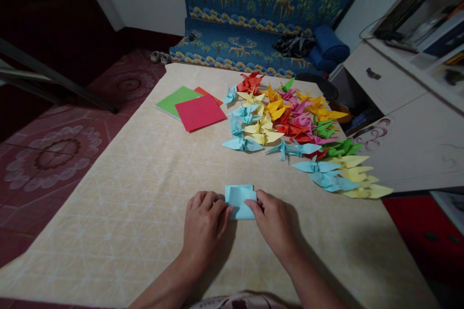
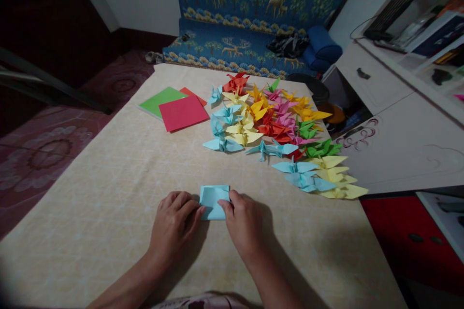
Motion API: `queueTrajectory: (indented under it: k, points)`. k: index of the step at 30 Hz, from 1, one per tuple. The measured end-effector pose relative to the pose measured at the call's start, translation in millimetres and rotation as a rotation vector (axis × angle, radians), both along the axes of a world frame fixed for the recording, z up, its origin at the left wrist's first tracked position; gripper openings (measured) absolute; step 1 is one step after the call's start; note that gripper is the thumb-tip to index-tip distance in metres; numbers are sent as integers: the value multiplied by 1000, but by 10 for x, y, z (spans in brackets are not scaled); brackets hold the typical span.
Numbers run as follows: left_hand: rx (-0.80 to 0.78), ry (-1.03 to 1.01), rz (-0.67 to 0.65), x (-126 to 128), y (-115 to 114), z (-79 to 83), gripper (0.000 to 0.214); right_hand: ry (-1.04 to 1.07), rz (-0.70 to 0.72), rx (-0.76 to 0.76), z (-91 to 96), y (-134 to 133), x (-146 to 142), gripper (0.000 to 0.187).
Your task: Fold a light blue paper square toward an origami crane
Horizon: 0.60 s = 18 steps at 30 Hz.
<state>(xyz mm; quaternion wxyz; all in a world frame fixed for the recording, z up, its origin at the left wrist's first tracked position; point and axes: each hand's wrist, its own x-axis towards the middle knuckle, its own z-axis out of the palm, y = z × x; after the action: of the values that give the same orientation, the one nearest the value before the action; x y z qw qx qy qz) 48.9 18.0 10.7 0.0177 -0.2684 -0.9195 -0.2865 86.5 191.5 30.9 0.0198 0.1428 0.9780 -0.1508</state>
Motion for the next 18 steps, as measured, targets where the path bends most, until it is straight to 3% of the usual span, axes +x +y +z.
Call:
queueTrajectory:
  k: [8,14,18]
  points:
    - [-83,47,55,-13,21,-20,23,149,-95,-187,-63,-22,16,15]
    - [-104,52,52,-17,35,0,23,137,-65,-36,-55,-62,-3,29]
    - [-119,99,58,-36,62,12,23,67,-85,52,-21,-97,-50,28]
